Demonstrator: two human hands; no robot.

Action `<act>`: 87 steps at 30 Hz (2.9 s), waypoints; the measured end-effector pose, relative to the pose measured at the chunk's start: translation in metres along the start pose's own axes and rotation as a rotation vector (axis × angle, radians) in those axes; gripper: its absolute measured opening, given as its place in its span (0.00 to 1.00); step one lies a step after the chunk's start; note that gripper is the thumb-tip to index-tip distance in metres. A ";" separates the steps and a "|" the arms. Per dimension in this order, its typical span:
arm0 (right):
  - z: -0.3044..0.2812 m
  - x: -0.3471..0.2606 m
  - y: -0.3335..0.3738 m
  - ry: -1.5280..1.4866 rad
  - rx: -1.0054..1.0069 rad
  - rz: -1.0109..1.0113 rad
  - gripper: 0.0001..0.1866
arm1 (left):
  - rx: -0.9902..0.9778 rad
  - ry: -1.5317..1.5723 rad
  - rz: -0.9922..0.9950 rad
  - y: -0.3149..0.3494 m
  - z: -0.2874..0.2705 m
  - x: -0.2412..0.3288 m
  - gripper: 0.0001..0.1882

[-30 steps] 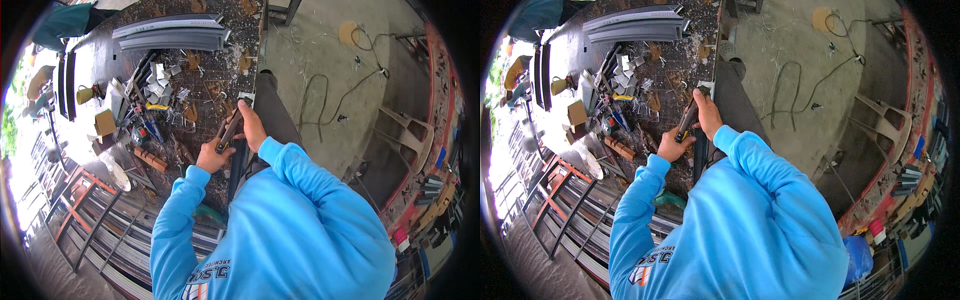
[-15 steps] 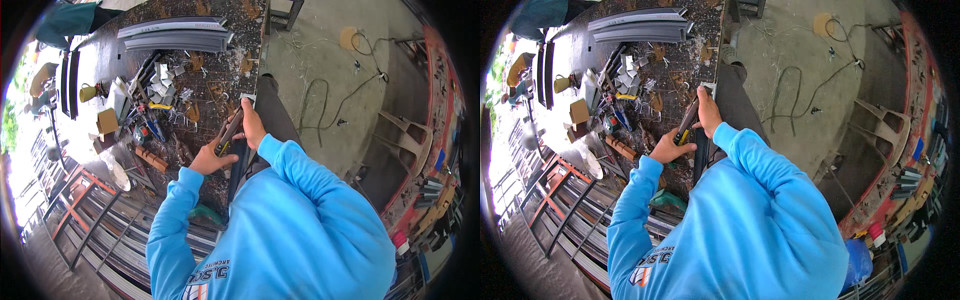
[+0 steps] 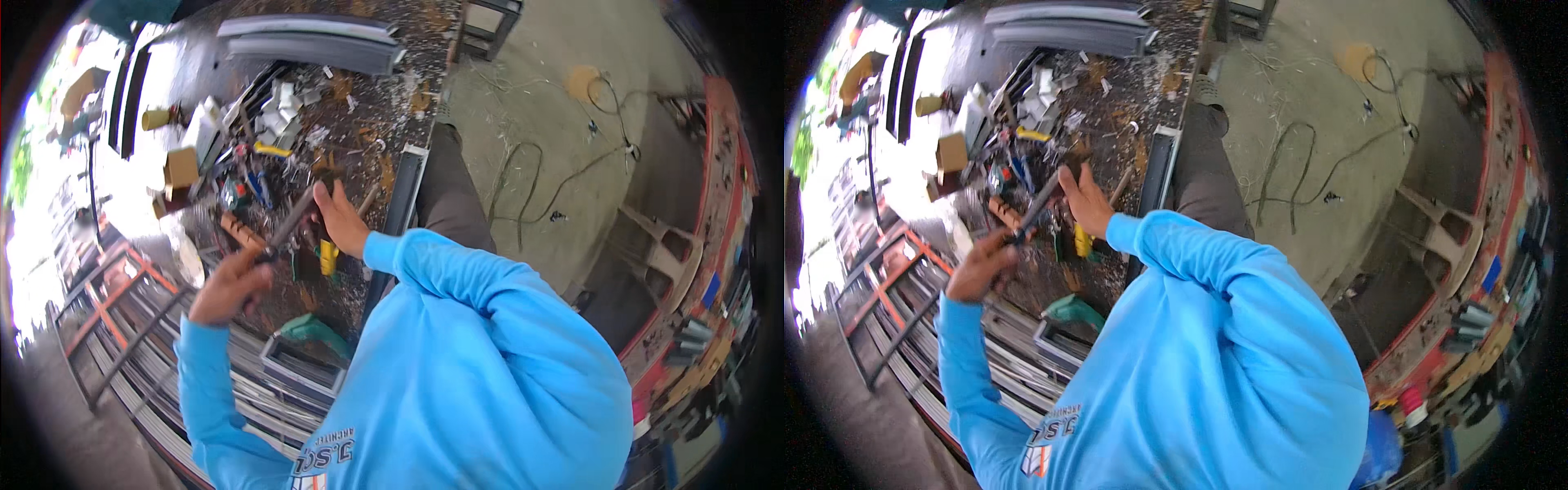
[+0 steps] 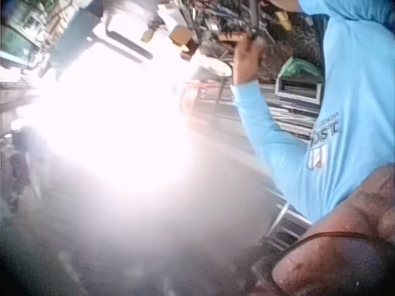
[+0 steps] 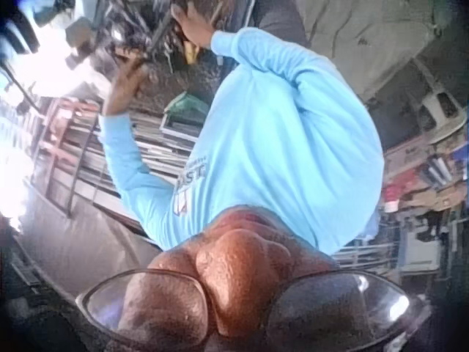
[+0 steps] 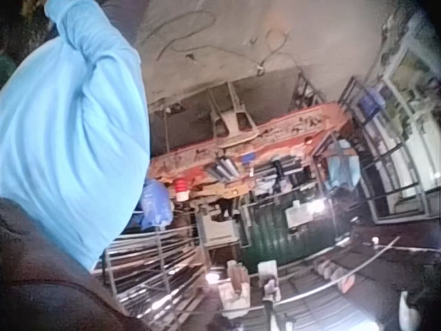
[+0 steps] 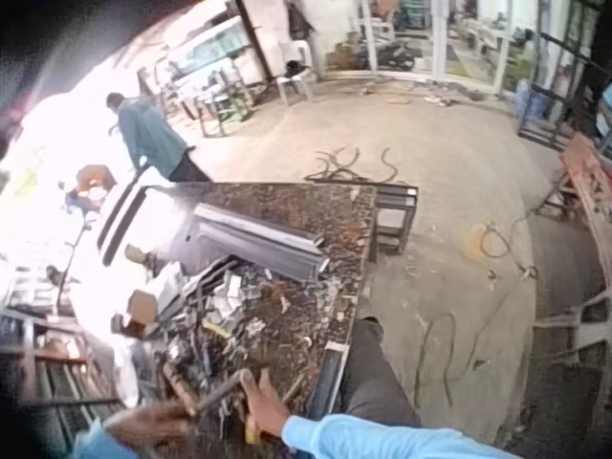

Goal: The person assembles metal frames by attaching metal brackets with screws using a power drill, then tightens the screws with pliers.

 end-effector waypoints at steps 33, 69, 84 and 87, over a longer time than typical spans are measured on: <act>-0.132 -0.054 -0.020 1.718 -1.070 -0.806 0.41 | 1.459 0.320 -0.614 -0.083 0.210 -0.388 0.72; 0.104 0.188 0.048 1.217 -2.736 -0.892 0.15 | 1.674 1.134 -0.701 0.085 0.428 -0.079 0.51; 0.111 0.199 0.031 1.243 -2.873 -0.197 0.18 | 1.573 1.393 -0.720 0.070 0.452 0.022 0.54; 0.111 0.201 0.025 1.276 -2.780 -0.027 0.25 | 1.495 1.452 -0.671 0.072 0.444 0.023 0.55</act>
Point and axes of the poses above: each hand's wrist, its own y-axis away from the middle knuckle, its own z-axis out of the palm, x = y × z, the point moved 4 cm from there along -y, towards the middle knuckle, and after that the axes turned 2 degrees about x, right-handed, at the moved point
